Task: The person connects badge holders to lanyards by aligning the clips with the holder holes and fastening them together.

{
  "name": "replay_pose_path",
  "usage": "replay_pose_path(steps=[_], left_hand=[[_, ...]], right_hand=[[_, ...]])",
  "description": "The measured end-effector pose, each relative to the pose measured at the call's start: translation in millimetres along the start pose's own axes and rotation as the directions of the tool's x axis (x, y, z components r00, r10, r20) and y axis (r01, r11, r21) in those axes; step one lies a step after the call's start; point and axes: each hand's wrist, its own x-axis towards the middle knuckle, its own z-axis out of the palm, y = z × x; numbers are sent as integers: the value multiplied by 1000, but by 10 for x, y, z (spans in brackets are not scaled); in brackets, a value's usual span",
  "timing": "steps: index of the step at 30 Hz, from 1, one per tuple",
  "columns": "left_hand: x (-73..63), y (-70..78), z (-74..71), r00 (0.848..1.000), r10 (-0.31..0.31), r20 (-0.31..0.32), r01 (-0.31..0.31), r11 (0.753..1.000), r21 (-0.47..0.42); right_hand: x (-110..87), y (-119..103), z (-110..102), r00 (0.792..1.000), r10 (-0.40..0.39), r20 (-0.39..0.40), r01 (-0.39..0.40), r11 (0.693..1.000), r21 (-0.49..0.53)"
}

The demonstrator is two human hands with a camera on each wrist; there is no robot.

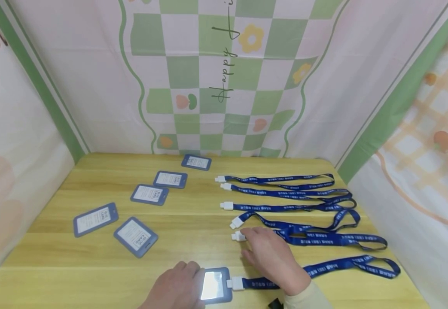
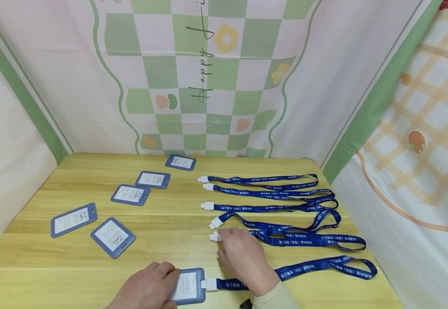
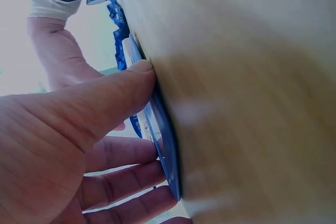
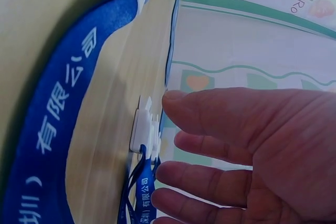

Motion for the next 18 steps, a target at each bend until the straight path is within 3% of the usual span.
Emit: replay_pose_path(steps=[18], left_hand=[[-2, 8, 2, 1000, -9, 3, 9, 1000, -5]], right_hand=[[58, 8, 34, 999, 9, 34, -10, 1000, 21]])
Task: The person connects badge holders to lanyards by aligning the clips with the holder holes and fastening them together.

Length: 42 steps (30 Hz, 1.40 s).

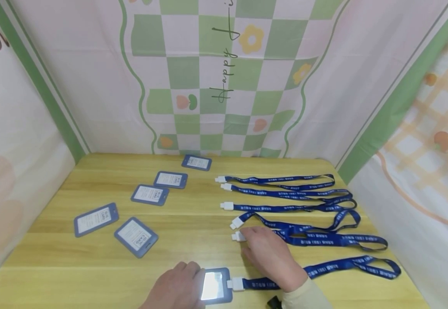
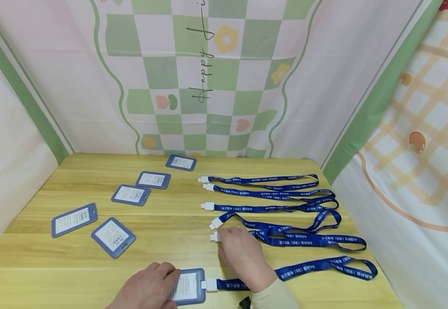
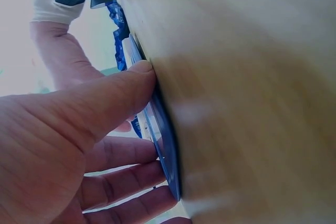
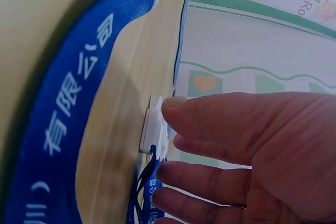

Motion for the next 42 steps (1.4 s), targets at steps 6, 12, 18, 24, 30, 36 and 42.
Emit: replay_pose_path(steps=[6, 12, 18, 24, 30, 36, 42], left_hand=[[-2, 3, 4, 1000, 0, 0, 0, 1000, 11], [2, 2, 8, 1000, 0, 2, 0, 1000, 14], [1, 2, 14, 1000, 3, 1, -3, 1000, 22], [-8, 2, 21, 1000, 8, -14, -8, 1000, 27], [-8, 5, 17, 1000, 3, -13, -3, 1000, 22], [5, 7, 2, 1000, -11, 18, 10, 1000, 12], [4, 9, 2, 1000, -13, 17, 13, 1000, 6]], right_hand=[[22, -1, 14, 1000, 10, 23, -10, 1000, 2], [29, -7, 33, 999, 18, 47, -18, 1000, -4], [35, -8, 31, 999, 14, 51, -14, 1000, -6], [34, -10, 31, 999, 12, 52, -11, 1000, -10], [29, -9, 36, 999, 1, 47, -1, 1000, -6], [25, -4, 47, 999, -6, 40, 6, 1000, -5], [10, -3, 63, 1000, -14, 26, 14, 1000, -6]])
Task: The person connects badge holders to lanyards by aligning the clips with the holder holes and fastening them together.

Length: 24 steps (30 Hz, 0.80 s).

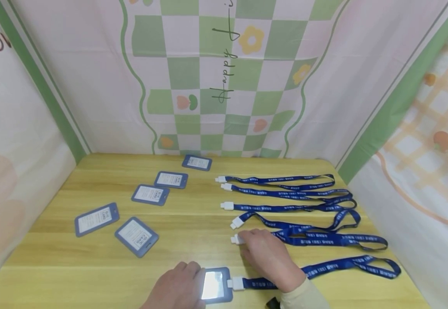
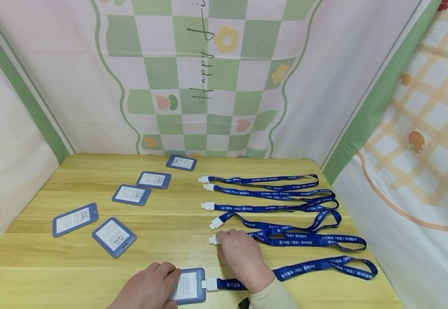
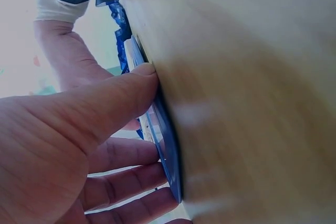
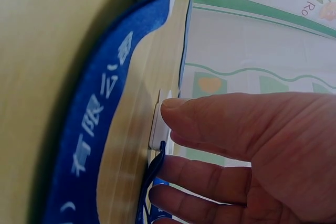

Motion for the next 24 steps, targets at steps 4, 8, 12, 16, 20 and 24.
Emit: replay_pose_path(steps=[4, 8, 12, 16, 20, 24], left_hand=[[-7, -1, 5, 1000, 6, -15, -6, 1000, -2], [-11, 1, 10, 1000, 8, -22, -8, 1000, 0], [-5, 2, 8, 1000, 1, -13, -1, 1000, 1], [-1, 3, 5, 1000, -3, -12, 3, 1000, 2], [-7, 6, 8, 1000, 0, -21, 0, 1000, 6], [-8, 6, 12, 1000, 0, -22, 0, 1000, 8]], right_hand=[[-1, -1, 7, 1000, -6, -7, 6, 1000, -2], [-2, -2, 14, 1000, -7, -16, 6, 1000, -12], [-2, -6, 17, 1000, -3, -22, 3, 1000, -16], [4, -7, 12, 1000, -5, -23, 5, 1000, -8], [0, -6, 19, 1000, -11, -25, 11, 1000, -6], [1, -4, 28, 999, -14, -29, 14, 1000, -9]])
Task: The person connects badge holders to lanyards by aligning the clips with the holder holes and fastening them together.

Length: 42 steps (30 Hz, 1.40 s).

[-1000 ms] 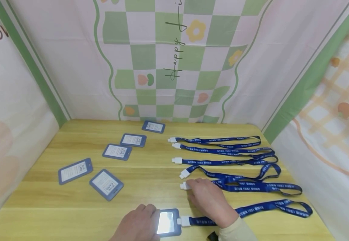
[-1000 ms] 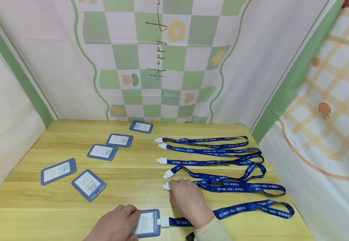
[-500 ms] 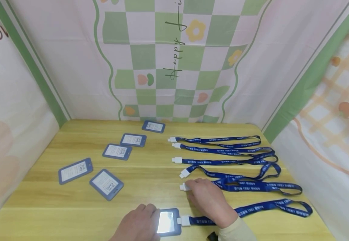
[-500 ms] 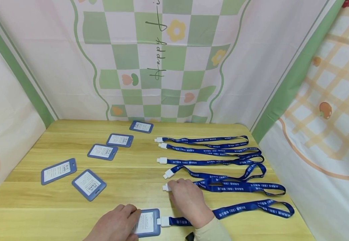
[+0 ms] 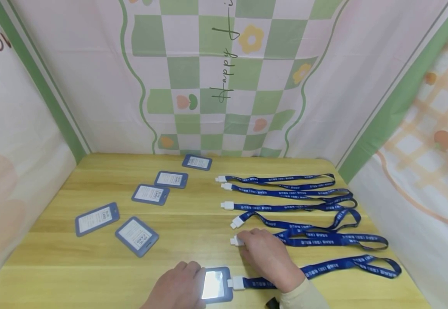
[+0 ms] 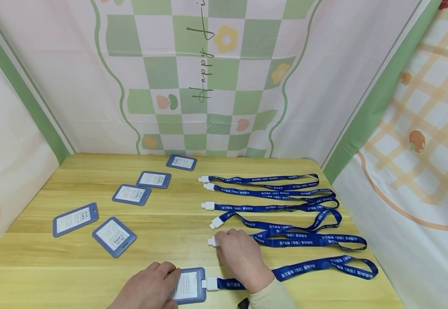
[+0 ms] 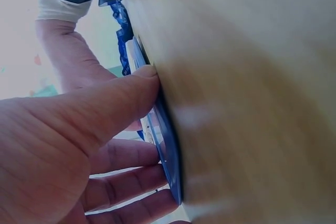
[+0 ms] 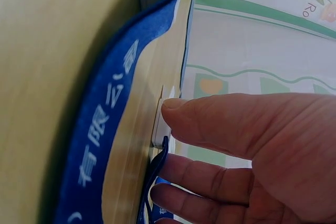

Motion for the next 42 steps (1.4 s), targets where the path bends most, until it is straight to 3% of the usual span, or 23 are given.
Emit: replay_pose_path(steps=[12, 19, 42], left_hand=[[0, 8, 3, 1000, 8, -1, -8, 1000, 18], [12, 23, -10, 999, -16, 37, 16, 1000, -3], [0, 24, -11, 1000, -4, 16, 4, 1000, 8]], right_hand=[[4, -10, -6, 1000, 5, 8, -5, 1000, 5], [10, -15, -2, 1000, 4, 1, -4, 1000, 4], [20, -44, -7, 1000, 5, 24, -5, 1000, 1]])
